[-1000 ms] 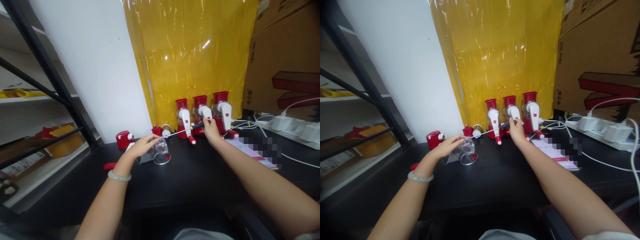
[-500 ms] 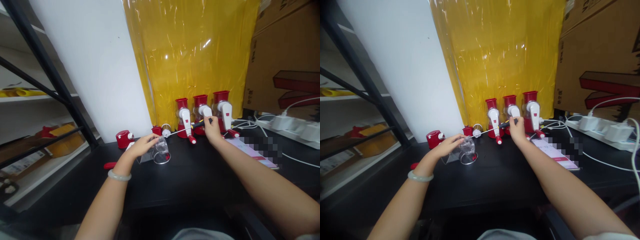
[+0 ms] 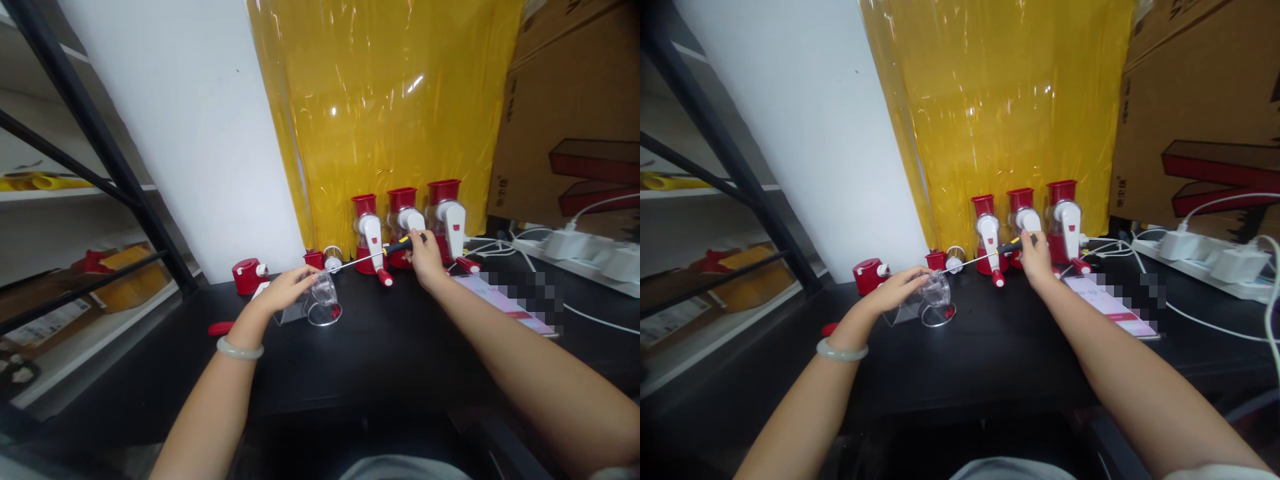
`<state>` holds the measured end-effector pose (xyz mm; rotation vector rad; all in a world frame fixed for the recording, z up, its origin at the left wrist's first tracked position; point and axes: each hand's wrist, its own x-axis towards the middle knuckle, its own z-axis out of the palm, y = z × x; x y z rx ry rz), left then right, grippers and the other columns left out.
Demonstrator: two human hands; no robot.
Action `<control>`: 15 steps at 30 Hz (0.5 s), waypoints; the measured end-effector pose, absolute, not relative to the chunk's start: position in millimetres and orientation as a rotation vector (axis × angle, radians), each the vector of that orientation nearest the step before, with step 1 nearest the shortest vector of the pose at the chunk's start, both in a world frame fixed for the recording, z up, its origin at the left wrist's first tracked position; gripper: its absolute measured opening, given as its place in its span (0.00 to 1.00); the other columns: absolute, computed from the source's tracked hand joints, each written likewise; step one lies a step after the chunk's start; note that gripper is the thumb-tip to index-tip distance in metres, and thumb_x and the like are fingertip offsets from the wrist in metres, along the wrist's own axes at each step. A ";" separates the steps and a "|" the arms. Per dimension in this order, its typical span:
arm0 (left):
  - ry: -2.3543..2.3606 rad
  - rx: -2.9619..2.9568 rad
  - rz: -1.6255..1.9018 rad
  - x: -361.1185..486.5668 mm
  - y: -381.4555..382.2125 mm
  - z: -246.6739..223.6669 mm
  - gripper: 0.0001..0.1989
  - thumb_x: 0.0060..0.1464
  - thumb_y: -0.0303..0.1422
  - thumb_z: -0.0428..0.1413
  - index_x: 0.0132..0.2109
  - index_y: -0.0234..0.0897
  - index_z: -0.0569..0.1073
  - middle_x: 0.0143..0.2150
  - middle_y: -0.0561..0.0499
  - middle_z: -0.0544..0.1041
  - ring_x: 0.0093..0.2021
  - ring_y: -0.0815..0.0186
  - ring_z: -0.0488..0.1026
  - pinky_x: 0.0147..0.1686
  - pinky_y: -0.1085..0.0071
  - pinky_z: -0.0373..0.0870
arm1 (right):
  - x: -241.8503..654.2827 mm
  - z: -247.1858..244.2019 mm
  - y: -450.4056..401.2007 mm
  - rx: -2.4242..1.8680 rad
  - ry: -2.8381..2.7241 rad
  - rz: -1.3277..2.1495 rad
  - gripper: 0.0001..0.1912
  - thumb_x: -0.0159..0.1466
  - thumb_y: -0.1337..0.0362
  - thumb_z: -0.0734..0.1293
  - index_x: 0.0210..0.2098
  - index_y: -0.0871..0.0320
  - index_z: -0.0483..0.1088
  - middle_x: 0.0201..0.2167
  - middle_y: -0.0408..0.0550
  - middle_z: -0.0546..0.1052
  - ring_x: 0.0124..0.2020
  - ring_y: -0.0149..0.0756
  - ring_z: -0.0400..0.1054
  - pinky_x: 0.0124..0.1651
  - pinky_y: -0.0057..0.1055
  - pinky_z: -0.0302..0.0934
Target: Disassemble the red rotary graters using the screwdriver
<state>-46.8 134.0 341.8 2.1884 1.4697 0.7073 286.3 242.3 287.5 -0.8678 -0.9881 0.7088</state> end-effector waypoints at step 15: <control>1.474 2.200 0.698 -47.2 134.5 341.7 0.25 0.66 0.54 0.49 0.55 0.41 0.75 0.49 0.47 0.80 0.42 0.58 0.77 0.48 0.59 0.73 | 285.6 290.5 242.6 -0.680 -0.898 0.812 0.08 0.53 0.61 0.63 0.33 0.53 0.67 0.26 0.39 0.69 0.22 0.31 0.64 0.22 0.28 0.59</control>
